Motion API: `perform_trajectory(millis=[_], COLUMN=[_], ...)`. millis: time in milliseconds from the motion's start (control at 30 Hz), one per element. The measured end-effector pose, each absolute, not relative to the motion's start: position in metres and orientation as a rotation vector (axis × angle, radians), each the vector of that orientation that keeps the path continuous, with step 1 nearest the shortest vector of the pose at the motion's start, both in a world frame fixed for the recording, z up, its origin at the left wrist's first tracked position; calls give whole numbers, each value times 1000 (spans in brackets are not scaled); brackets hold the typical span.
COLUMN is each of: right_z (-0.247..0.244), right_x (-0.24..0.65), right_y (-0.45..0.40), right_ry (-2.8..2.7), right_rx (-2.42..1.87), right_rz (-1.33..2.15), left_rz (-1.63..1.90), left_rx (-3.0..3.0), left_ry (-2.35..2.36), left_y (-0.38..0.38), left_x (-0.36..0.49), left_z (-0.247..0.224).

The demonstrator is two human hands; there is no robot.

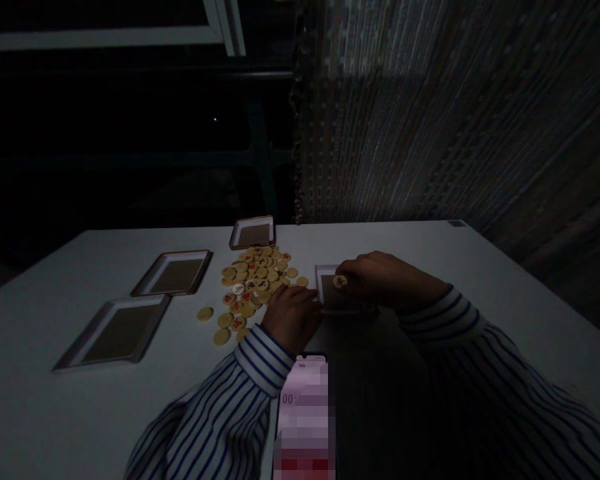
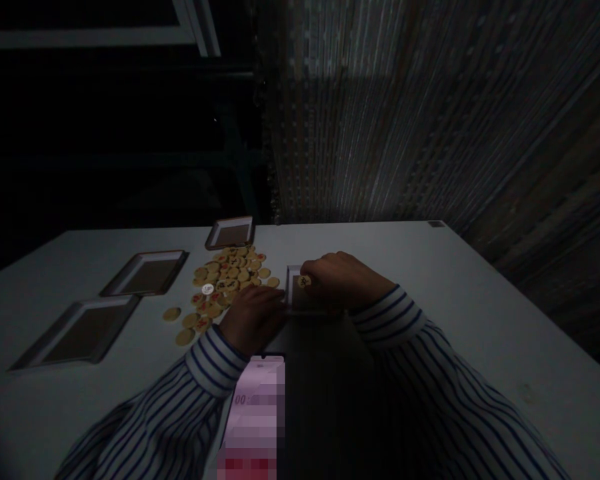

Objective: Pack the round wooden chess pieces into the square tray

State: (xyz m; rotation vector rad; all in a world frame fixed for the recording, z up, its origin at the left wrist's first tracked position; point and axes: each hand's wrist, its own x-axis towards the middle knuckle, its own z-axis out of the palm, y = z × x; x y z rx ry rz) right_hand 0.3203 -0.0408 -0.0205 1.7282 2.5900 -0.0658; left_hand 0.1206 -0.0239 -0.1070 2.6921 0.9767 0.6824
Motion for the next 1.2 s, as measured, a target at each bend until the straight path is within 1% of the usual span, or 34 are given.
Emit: perform_trajectory(millis=[400,700,900,1200], right_z=[-27,-30,-28,-36], right_x=[326,332,330,332], right_y=[-40,-39,-43,-39], right_ry=[2560,2463,2414,2413], right_rx=[1689,1731,1746,1708], right_rz=[-66,-189,-245,-294], left_rz=[652,678,614,609], left_rx=[2723,2702,2748,2801], left_ry=[978,997,996,995], left_y=[-24,-25,-25,-26], left_x=[122,120,120,121], left_z=[-109,-113,-110,-108])
